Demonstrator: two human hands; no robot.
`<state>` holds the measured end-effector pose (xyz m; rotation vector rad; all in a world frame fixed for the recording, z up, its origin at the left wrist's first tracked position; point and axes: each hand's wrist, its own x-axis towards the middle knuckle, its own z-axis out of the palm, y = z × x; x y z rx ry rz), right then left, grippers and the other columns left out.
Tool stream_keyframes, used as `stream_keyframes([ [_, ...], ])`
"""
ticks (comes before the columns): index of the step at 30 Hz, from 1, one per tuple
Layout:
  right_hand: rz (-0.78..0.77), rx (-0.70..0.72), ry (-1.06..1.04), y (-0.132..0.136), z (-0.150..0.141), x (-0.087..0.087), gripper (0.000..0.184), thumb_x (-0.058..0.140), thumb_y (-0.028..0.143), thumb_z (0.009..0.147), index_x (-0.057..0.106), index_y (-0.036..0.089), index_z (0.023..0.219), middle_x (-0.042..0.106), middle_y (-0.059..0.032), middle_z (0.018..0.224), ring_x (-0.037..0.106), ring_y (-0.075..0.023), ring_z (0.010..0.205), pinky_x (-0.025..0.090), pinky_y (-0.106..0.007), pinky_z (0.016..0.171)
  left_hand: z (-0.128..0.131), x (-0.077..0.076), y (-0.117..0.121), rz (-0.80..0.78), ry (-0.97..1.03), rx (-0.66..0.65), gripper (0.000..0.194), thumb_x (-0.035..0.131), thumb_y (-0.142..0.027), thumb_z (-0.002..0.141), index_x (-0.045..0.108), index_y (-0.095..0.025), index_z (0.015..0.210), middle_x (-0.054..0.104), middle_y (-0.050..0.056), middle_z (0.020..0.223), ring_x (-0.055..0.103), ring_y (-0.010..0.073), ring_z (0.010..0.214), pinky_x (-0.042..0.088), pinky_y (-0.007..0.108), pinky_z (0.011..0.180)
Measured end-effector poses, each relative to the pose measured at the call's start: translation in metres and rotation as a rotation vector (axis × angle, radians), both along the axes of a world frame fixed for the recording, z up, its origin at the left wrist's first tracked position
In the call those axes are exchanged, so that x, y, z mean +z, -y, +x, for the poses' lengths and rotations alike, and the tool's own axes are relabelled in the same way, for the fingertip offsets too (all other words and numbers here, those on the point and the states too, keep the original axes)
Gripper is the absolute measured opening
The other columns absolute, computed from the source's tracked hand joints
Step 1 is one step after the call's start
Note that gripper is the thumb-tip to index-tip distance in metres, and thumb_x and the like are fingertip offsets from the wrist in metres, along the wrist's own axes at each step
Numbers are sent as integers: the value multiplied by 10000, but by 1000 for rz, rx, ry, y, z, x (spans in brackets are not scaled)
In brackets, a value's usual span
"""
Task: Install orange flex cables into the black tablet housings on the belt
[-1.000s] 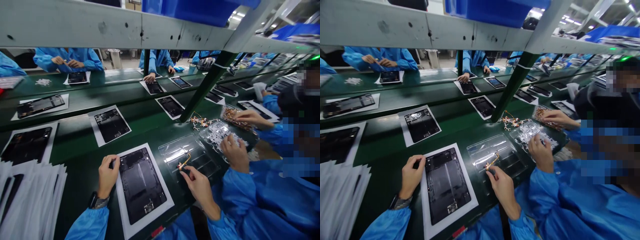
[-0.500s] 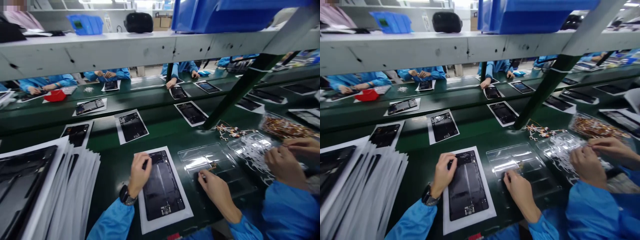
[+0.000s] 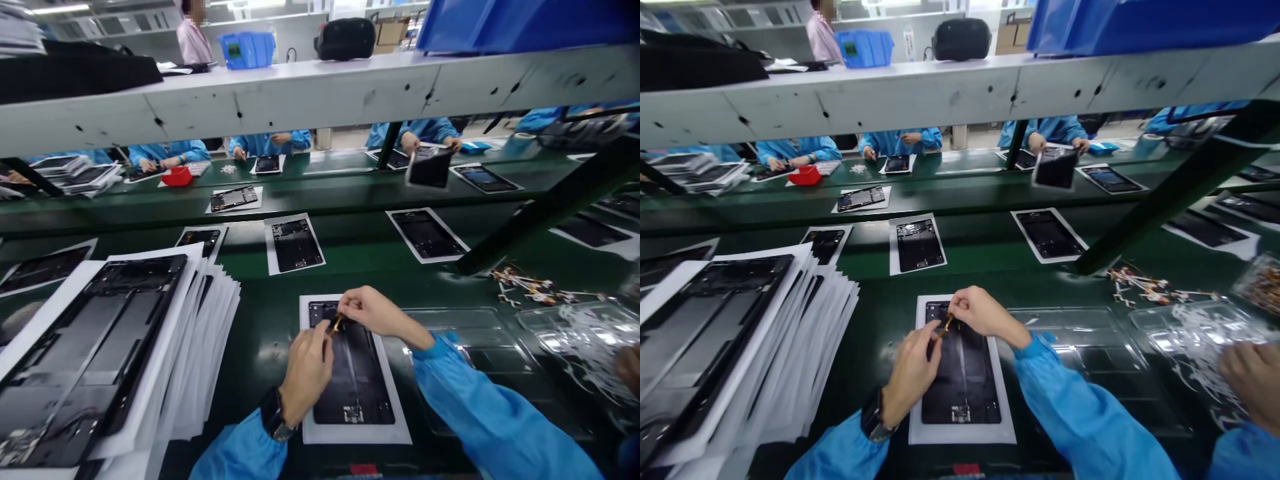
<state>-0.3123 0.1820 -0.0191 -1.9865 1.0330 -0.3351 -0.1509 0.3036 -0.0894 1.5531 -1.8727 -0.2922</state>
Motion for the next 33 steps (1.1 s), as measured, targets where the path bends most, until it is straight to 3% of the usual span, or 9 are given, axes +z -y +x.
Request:
stream_keyframes([
  [3,37,87,-65,19,30,-30,198,509,242,840,647,125,760,493,42,535,391,-73,490,290,-202,498,24,-11,-7,-117,197,37,238,433,-82,937,593,-156,1096,653,65,878,602,206,787,461,364,729],
  [5,47,117,-100,26,43,-46,170,527,212,825,650,126,745,519,35,537,413,-77,489,306,-202,505,32,-15,-5,-142,265,16,241,428,-85,948,606,-156,1094,645,48,839,599,195,743,457,345,674],
  [9,-9,114,-173,35,56,-60,142,544,185,826,651,132,749,551,16,556,449,-91,516,323,-210,542,36,-17,7,-166,314,-46,256,431,-72,940,608,-133,1115,653,48,853,608,191,731,470,336,638],
  [18,-90,127,-358,49,68,-55,45,663,212,788,645,177,767,647,-7,702,558,-116,650,321,-219,572,32,-23,19,-210,159,-76,239,437,-74,938,612,-132,1090,692,58,912,655,189,781,498,326,654],
  [25,-28,102,-575,71,76,-52,268,802,384,668,641,176,715,676,-31,733,606,-158,648,343,-239,530,35,-19,14,-141,143,-167,303,409,-67,944,582,-130,1186,684,77,1041,656,196,882,541,341,762],
  [29,-143,105,-605,60,73,-48,317,791,445,669,640,198,799,688,-45,821,638,-199,769,353,-250,573,37,-17,9,-50,167,-149,262,447,-108,953,590,-140,1170,661,79,1000,630,203,867,545,350,739],
  [33,-254,109,-636,42,69,-50,305,743,458,738,619,200,844,685,-66,876,652,-223,813,351,-257,592,35,-18,10,-61,156,-172,233,460,-112,950,592,-128,1141,651,85,1023,621,200,902,550,358,776],
])
